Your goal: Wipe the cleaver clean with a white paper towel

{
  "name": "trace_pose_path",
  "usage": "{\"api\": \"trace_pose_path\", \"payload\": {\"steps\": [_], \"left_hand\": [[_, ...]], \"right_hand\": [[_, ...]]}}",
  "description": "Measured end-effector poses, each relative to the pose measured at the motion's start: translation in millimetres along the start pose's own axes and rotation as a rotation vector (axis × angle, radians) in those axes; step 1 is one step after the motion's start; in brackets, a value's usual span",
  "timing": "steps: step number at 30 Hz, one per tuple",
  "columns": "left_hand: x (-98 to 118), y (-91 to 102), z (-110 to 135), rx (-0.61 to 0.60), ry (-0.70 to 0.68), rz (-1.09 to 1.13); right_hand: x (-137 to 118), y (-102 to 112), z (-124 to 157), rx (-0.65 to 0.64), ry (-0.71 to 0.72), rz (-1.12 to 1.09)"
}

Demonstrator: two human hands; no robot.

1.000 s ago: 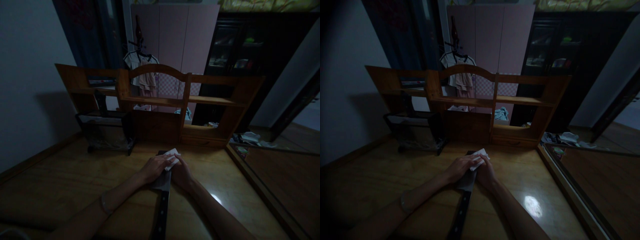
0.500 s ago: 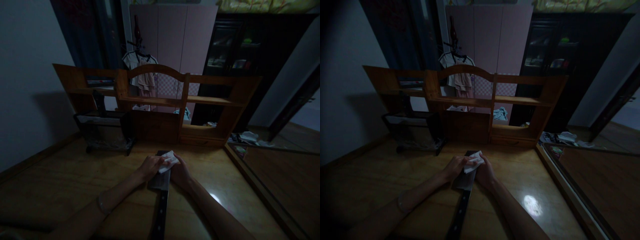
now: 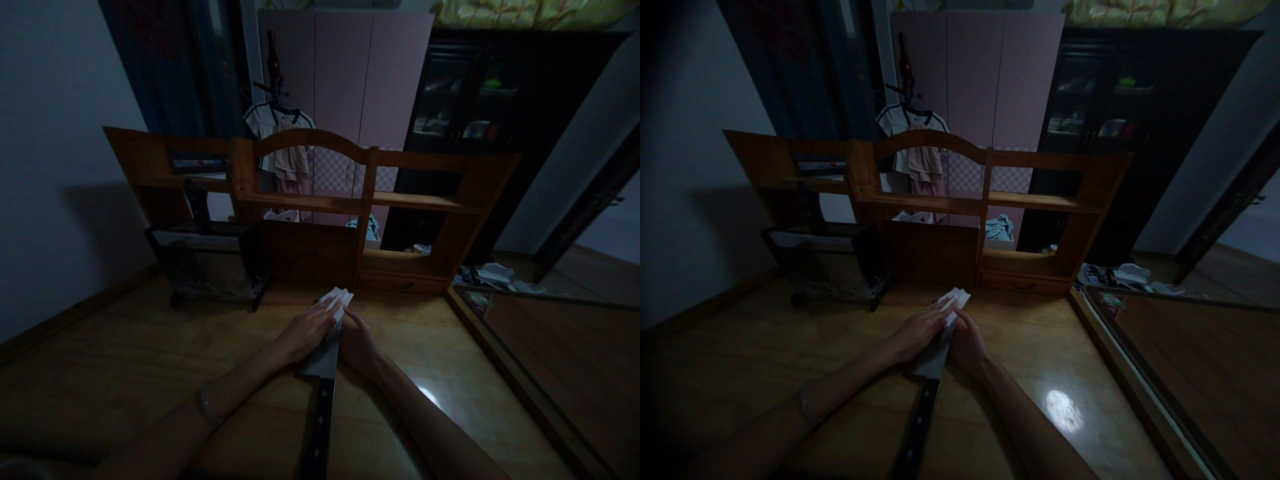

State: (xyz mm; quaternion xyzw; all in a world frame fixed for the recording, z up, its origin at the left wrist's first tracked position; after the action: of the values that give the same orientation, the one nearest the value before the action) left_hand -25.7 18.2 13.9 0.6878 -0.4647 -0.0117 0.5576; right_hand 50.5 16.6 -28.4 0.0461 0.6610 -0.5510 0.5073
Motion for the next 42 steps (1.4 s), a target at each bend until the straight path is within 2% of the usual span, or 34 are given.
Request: {"api": "trace_pose_path", "payload": {"steps": [3, 7, 13, 16, 20, 25, 29, 32, 36, 40, 42], "left_hand": [[-7, 5.0, 1, 0.044, 0.062, -0.012], [-16, 10.1, 5, 0.101, 0.159, -0.040], [-28, 9.6, 7, 0.073, 0.207, -0.215], [-32, 12.9, 8, 0.102, 0.221, -0.254], [-31, 15.9, 7, 0.118, 0.244, -0.250], [-23, 17.8, 8, 0.098, 0.257, -0.282], [-17, 21.3, 10, 0.124, 0.258, -0.302], [-9, 20.8, 11, 0.137, 0.205, -0.271], [8, 14.0, 12, 0.074, 0.053, -0.200], [41, 4.3, 14, -0.100, -0.218, -0.077], [54, 2.2, 15, -0.176, -0.302, -0.027]], "right_hand": [[0, 1, 2, 0.028, -0.035, -0.004], [1, 0, 2, -0.013, -0.053, -0.024], [3, 1, 0, -0.045, -0.061, -0.023], [3, 0, 0, -0.051, -0.062, -0.019], [3, -3, 2, -0.086, -0.074, -0.030], [5, 1, 2, -0.066, -0.098, -0.040], [5, 2, 0, -0.095, -0.061, -0.036], [6, 3, -2, -0.087, -0.046, -0.042], [3, 3, -3, -0.064, -0.039, -0.083], [-10, 12, -5, 0.004, 0.025, -0.177], [-15, 20, -3, 0.062, 0.015, -0.179]]}}
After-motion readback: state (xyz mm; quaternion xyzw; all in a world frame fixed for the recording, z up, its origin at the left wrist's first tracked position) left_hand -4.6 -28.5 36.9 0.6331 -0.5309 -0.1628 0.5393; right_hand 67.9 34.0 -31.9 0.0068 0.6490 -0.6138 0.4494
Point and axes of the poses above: each hand's wrist, its own z-axis away from the middle knuckle, its own y-axis out of the back of the hand, x = y × z, the point moved 8 cm from there along -z, towards the middle knuckle, and after that the axes turned 8 degrees about z, right-handed, at the moved point
